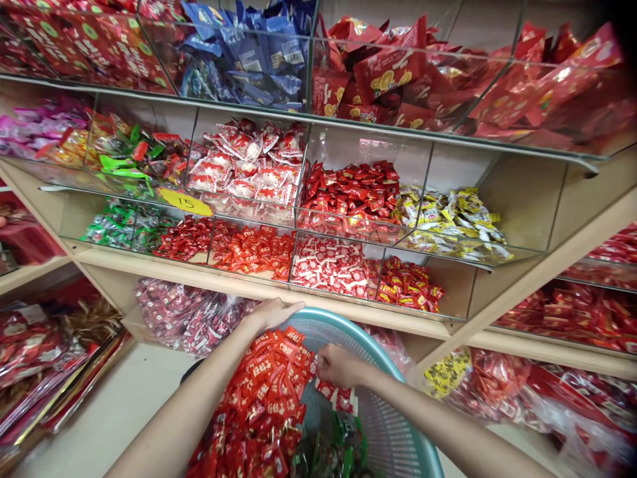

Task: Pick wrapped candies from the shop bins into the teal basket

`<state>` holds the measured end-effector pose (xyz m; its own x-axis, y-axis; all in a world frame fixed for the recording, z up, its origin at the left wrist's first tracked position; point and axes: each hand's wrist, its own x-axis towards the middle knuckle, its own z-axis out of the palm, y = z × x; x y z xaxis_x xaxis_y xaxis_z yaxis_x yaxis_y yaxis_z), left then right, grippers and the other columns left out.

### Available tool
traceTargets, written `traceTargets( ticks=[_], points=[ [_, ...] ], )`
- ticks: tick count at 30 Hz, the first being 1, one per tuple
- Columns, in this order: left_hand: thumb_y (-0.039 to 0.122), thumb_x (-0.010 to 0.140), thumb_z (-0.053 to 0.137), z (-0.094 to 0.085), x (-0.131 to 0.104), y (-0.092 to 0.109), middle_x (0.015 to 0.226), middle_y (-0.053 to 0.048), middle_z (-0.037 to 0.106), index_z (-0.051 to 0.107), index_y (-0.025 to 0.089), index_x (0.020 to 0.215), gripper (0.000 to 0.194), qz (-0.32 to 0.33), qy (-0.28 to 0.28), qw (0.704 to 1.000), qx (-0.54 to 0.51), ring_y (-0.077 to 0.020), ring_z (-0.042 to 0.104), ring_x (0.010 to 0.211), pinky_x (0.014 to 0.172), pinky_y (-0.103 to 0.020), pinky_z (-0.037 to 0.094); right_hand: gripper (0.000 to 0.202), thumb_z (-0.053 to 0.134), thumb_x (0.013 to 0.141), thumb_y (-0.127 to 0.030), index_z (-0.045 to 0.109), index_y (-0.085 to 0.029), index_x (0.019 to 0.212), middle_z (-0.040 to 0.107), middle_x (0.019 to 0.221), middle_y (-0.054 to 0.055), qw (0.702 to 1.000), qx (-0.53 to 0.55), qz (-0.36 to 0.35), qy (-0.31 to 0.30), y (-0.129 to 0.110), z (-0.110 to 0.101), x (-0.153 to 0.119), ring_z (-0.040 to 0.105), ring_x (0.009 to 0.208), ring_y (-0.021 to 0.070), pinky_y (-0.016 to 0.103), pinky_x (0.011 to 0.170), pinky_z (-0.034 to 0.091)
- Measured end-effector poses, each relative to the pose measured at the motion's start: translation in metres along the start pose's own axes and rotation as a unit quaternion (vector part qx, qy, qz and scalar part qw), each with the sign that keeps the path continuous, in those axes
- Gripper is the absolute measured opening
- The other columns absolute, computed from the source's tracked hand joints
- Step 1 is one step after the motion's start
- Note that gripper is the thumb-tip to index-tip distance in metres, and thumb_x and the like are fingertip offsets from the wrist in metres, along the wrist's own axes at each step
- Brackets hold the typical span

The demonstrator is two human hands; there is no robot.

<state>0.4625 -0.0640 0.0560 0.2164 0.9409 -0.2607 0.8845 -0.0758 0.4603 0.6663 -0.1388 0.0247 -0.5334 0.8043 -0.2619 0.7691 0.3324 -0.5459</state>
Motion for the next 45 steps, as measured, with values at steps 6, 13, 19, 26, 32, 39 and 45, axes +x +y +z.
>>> traceTargets(
  ticks=[6,13,19,26,32,39,45],
  points=[
    [0.073,0.070,0.028,-0.002,-0.003,0.003,0.093,-0.007,0.069,0.070,0.023,0.090,0.068,0.010,0.000,1.000,-0.007,-0.0282,0.062,0.089,0.073,-0.029,0.042,0.011,0.046,0.061,-0.010,0.053,-0.015,0.054,0.047,0.050,-0.004,1.000,-0.009,0.003,-0.025,-0.005,0.006,0.000,0.037,0.048,0.0057,0.018,0.045,0.025],
    [0.076,0.067,0.028,-0.001,-0.003,0.003,0.098,-0.009,0.067,0.068,0.025,0.096,0.071,0.016,0.008,1.000,-0.005,-0.0281,0.060,0.094,0.078,-0.030,0.041,0.007,0.053,0.068,-0.022,0.059,-0.018,0.068,0.060,0.068,0.000,0.995,-0.046,0.003,0.091,-0.025,-0.034,-0.006,0.049,0.063,0.0112,0.021,0.055,0.030],
    [0.076,0.067,0.027,-0.003,-0.004,0.004,0.095,-0.010,0.068,0.069,0.022,0.092,0.074,-0.003,0.009,1.000,0.006,-0.0290,0.062,0.089,0.074,-0.031,0.043,0.010,0.047,0.078,-0.023,0.055,-0.018,0.074,0.059,0.075,0.001,0.954,-0.059,-0.036,0.293,-0.038,-0.101,0.004,0.050,0.067,0.0113,0.021,0.062,0.033],
    [0.075,0.068,0.027,-0.004,-0.004,0.003,0.096,-0.010,0.068,0.069,0.023,0.093,0.072,0.006,-0.004,1.000,0.000,-0.0282,0.061,0.093,0.076,-0.029,0.042,0.011,0.049,0.077,-0.024,0.058,-0.018,0.078,0.057,0.085,0.005,0.936,-0.113,0.033,0.331,-0.024,-0.111,0.036,0.052,0.077,0.0144,0.023,0.067,0.034],
    [0.075,0.068,0.027,-0.002,-0.002,0.000,0.092,-0.011,0.069,0.070,0.021,0.091,0.073,0.004,-0.004,1.000,0.001,-0.0277,0.062,0.088,0.074,-0.029,0.042,0.013,0.048,0.077,-0.021,0.058,-0.017,0.069,0.057,0.081,0.004,0.937,-0.102,0.034,0.332,-0.016,-0.109,0.040,0.052,0.074,0.0128,0.022,0.067,0.034],
    [0.076,0.067,0.025,0.000,0.001,-0.003,0.091,-0.012,0.069,0.069,0.019,0.090,0.076,0.003,0.000,1.000,0.007,-0.0279,0.062,0.086,0.073,-0.030,0.042,0.018,0.046,0.080,-0.027,0.059,-0.016,0.073,0.061,0.073,0.002,0.920,0.005,-0.042,0.389,-0.037,-0.122,0.009,0.049,0.058,0.0106,0.021,0.059,0.034],
    [0.078,0.066,0.025,-0.001,-0.004,0.003,0.093,-0.011,0.068,0.069,0.020,0.090,0.077,-0.001,0.010,1.000,0.000,-0.0287,0.062,0.086,0.072,-0.030,0.042,0.017,0.049,0.077,-0.026,0.061,-0.016,0.070,0.062,0.067,0.001,0.969,0.107,-0.095,0.199,-0.039,-0.086,-0.016,0.052,0.061,0.0104,0.019,0.057,0.036]
  ],
)
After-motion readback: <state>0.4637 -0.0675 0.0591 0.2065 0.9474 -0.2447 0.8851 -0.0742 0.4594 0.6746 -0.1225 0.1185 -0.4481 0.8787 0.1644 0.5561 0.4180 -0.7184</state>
